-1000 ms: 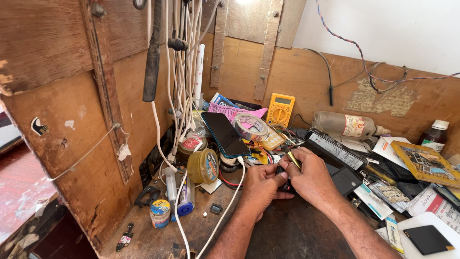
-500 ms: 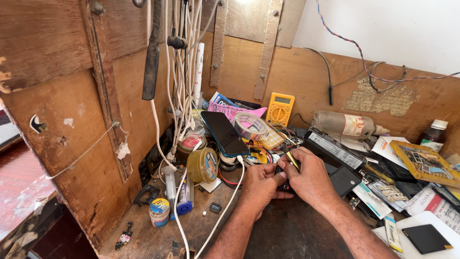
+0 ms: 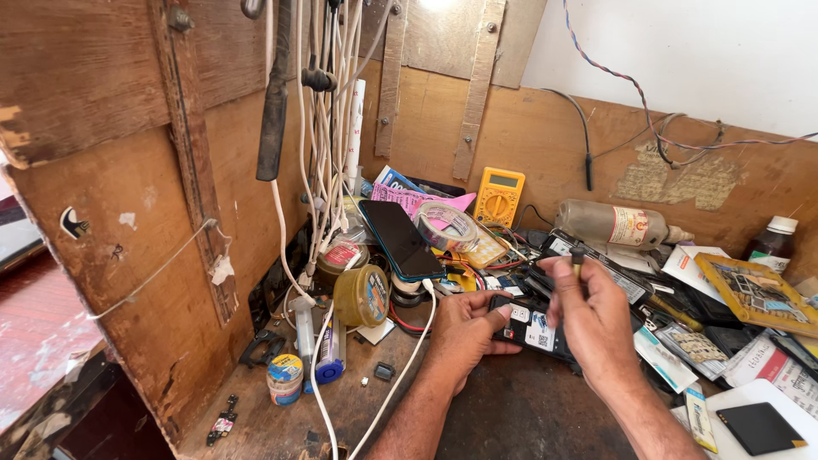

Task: The person uses a screwdriver to remove screws from the back of a black mobile phone, removes the back cover, and then connects a white charging cable to the phone. The phone screen lights up, indicating it is charging.

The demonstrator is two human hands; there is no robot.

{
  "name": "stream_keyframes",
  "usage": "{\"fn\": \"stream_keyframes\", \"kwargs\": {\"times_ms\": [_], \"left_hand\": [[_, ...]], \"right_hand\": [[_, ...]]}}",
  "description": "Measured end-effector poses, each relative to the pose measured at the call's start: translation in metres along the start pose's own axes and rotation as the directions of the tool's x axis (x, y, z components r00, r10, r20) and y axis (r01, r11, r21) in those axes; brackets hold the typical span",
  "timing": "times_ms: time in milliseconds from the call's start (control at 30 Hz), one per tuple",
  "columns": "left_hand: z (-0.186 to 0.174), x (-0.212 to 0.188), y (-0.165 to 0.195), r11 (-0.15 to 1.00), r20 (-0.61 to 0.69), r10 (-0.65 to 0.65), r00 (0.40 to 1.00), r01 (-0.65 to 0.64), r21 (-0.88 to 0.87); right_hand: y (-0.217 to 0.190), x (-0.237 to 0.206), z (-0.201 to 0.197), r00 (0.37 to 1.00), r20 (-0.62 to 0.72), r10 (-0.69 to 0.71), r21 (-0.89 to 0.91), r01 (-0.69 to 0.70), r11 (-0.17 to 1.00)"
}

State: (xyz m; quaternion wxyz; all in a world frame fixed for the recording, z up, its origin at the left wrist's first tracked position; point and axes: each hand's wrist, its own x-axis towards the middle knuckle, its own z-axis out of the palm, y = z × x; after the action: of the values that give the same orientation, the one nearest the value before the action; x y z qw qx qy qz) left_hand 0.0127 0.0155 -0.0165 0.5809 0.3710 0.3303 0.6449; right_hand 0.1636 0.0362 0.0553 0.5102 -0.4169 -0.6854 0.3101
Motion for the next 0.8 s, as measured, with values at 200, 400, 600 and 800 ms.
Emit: {"fn": "stream_keyframes", "kwargs": {"times_ms": [200,400,600,800], "left_hand": [[0.002,-0.004,0.006,1.000,-0.056,0.008,0.998,-0.006,0.024],[0.001,-0.002,0.005,0.999,-0.060,0.015,0.998,-0.012,0.038],[0.000,-0.002,0.004,0.999,-0.064,0.025,0.998,-0.022,0.035],[0.001,-0.003,0.004,0.998,-0.047,0.042,0.998,-0.040,0.045]], "right_hand": [[-0.006,-0.005,-0.003,0.891,-0.003,-0.453,-0.227,0.441,0.869],[-0.013,-0.014,0.007,0.936,-0.167,-0.311,0.135,0.335,0.933],[-0.019,-0.021,0.018,0.904,-0.151,-0.399,0.218,0.424,0.879],[-0.013,-0.026,0.029,0.860,-0.072,-0.506,0.186,0.510,0.840]]}}
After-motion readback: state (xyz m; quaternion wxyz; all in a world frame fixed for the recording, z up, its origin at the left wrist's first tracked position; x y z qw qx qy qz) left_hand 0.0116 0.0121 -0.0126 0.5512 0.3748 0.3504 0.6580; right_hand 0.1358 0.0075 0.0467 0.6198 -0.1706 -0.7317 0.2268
